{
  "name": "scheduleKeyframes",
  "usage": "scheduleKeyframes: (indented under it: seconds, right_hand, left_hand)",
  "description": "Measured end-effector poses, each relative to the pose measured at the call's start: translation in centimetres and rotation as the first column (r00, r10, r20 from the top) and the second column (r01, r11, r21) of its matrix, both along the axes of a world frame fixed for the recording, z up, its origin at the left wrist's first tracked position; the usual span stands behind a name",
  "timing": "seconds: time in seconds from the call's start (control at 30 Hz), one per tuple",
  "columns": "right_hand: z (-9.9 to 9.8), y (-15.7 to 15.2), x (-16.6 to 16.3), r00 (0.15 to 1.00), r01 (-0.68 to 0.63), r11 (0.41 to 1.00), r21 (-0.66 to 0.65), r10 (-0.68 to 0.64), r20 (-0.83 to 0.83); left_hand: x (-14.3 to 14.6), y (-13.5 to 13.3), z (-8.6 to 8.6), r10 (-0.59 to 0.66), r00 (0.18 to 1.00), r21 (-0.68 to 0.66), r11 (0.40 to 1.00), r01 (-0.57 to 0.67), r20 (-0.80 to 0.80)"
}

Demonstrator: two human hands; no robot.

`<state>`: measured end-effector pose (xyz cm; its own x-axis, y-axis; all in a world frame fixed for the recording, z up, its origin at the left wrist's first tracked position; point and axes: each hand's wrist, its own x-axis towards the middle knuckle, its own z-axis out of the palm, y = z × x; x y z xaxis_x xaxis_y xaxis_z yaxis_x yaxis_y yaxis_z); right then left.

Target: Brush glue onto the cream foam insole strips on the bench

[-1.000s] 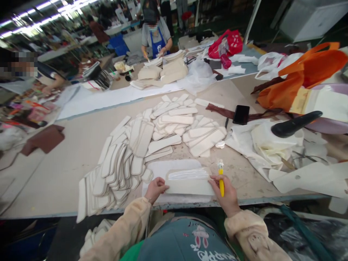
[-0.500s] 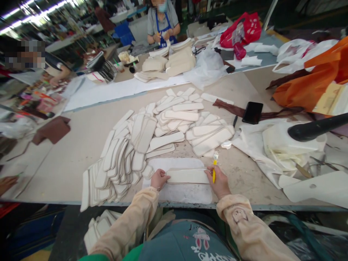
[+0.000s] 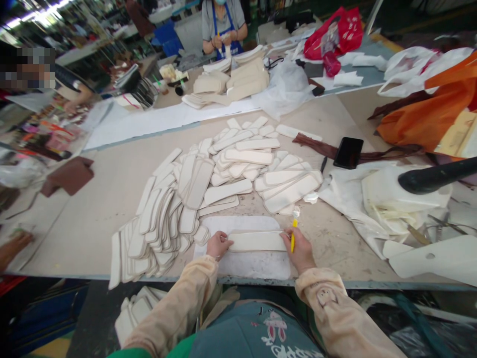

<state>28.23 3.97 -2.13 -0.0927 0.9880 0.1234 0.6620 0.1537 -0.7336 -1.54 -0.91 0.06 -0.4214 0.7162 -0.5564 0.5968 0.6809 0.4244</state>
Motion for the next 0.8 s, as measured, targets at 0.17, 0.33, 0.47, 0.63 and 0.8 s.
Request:
scheduleKeyframes:
  seconds: [0.17, 0.33, 0.47, 0.63, 0.8]
  right_hand:
    - [-0.4, 0.3, 0.3, 1.000, -0.015, 0.999, 0.048, 0.015, 0.003]
    - [0.0, 0.3, 0.8, 0.993, -0.073, 0.978, 0.193, 0.054, 0.102]
    - [1.3, -1.5, 0.0, 0.943, -0.302, 0.930, 0.211, 0.259, 0.210]
    - [1.0, -4.5, -2.3, 0.812, -0.569, 0.799, 0.197, 0.507, 0.288]
    - [-0.5, -5.0, -1.7, 0.814, -0.536, 0.829, 0.157, 0.458, 0.358]
  left_hand:
    - [0.1, 0.3, 0.4, -0.024, 1.000, -0.015, 1.000, 0.024, -0.005]
    - [0.2, 0.4, 0.5, -0.064, 0.997, -0.047, 0.997, 0.062, -0.036]
    - [0.1, 0.4, 0.3, -0.107, 0.993, -0.040, 0.994, 0.105, -0.049]
    - [0.0, 0.3, -0.1, -0.133, 0.989, -0.027, 0.991, 0.131, -0.069]
    - [0.0, 0.2, -0.4, -0.154, 0.985, -0.004, 0.988, 0.154, -0.084]
